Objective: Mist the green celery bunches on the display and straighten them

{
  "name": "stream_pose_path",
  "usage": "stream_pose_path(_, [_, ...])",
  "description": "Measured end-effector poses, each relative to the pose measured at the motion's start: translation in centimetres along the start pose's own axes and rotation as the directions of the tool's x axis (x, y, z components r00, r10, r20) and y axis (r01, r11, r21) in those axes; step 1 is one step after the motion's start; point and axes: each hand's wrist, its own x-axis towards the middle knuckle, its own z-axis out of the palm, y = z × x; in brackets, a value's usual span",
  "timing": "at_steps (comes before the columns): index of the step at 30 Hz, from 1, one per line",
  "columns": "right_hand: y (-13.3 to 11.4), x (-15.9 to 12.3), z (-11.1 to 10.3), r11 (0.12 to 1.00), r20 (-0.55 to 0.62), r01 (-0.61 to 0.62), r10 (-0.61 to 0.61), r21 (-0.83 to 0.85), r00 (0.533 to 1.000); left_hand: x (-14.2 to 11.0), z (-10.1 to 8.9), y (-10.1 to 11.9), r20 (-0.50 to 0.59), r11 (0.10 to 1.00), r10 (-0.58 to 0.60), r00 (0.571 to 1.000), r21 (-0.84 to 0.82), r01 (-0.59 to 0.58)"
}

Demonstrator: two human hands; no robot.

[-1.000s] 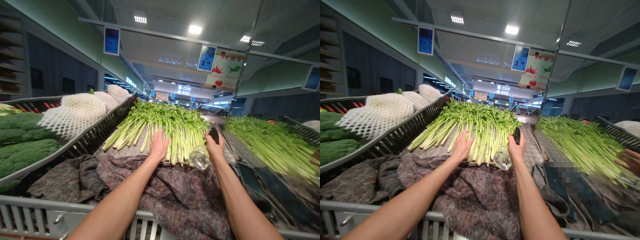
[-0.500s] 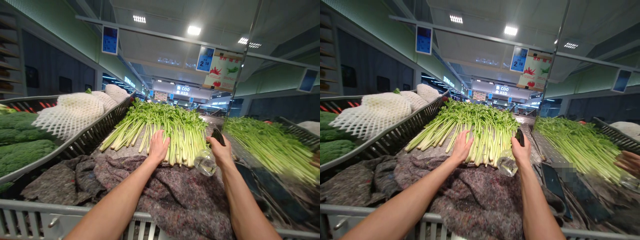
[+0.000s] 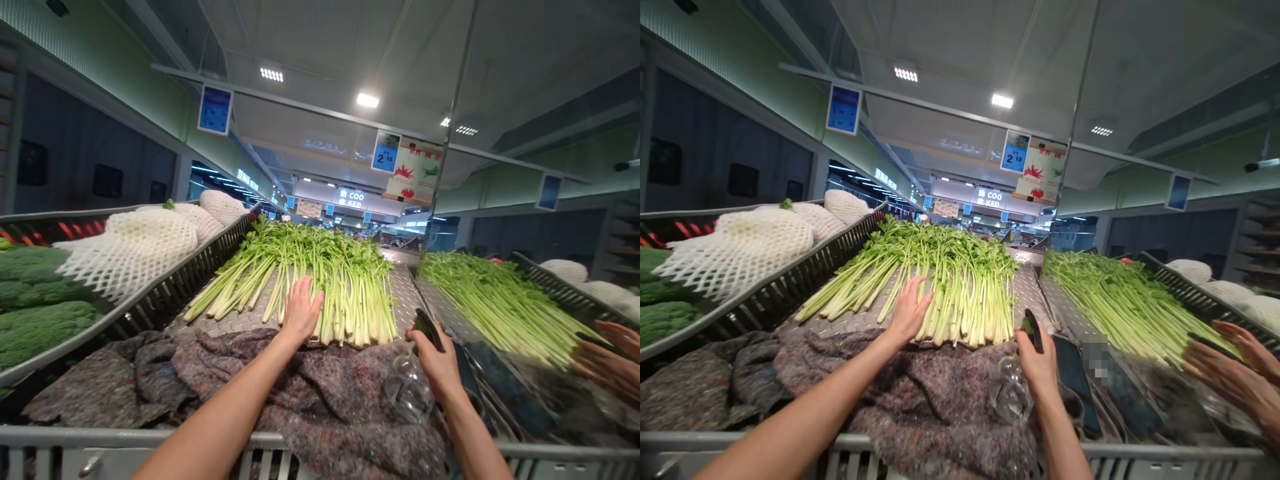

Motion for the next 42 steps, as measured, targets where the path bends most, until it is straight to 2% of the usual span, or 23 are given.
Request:
stream_pose_path(3, [0.8,-1.1,-0.2,0.996,0.040,-0.073,0.071,0.042,0.997,-0.2,-1.3,0.1,-0.046,1.000,0.028,0.999,0.007,-0.028])
stream_pose_path(6, [0.5,-1.8,-0.2,0.997,-0.015,-0.051,0.052,0.055,0.999,-0.5,-2.6,-0.4,-0.069,0.999,0.043,0.997,0.035,-0.041])
stream_pose_path(9, [-0.7,-2.0,-0.2,0.998,-0.046,-0.006,0.009,0.058,0.999,-0.9,-3.8,-1.4,-0.107,0.998,0.026,0.994,0.061,-0.019])
stream_pose_path(15, [-3.9,-2.7,0.0,0.996,0.019,0.068,-0.069,0.058,0.997,-1.7,-5.1,-2.9,-0.159,0.997,0.016,0.987,0.076,-0.004])
stream_pose_path(20, [-6.4,-4.1,1.6,0.988,0.080,0.103,-0.113,0.116,0.990,-2.1,-6.1,-3.6,-0.154,0.998,-0.044,0.987,0.038,0.050])
stream_pose_path(25, [-8.7,-5.2,3.4,0.980,0.083,0.089,-0.105,0.177,0.991,-2.6,-8.0,-4.5,-0.158,0.996,-0.092,0.983,-0.007,0.092])
stream_pose_path(30, [-9.6,-6.1,4.5,0.975,0.098,0.079,-0.101,0.210,0.990,-2.8,-9.9,-4.8,-0.177,0.994,-0.113,0.978,-0.019,0.111])
stream_pose_path(35, [-9.1,-7.0,5.3,0.978,0.145,0.050,-0.080,0.204,0.986,-2.8,-10.4,-3.9,-0.191,0.995,-0.098,0.977,-0.022,0.096])
stream_pose_path(42, [-9.2,-7.3,5.3,0.983,0.124,0.046,-0.069,0.179,0.990,-3.1,-9.6,-3.4,-0.176,0.996,-0.091,0.980,-0.014,0.089])
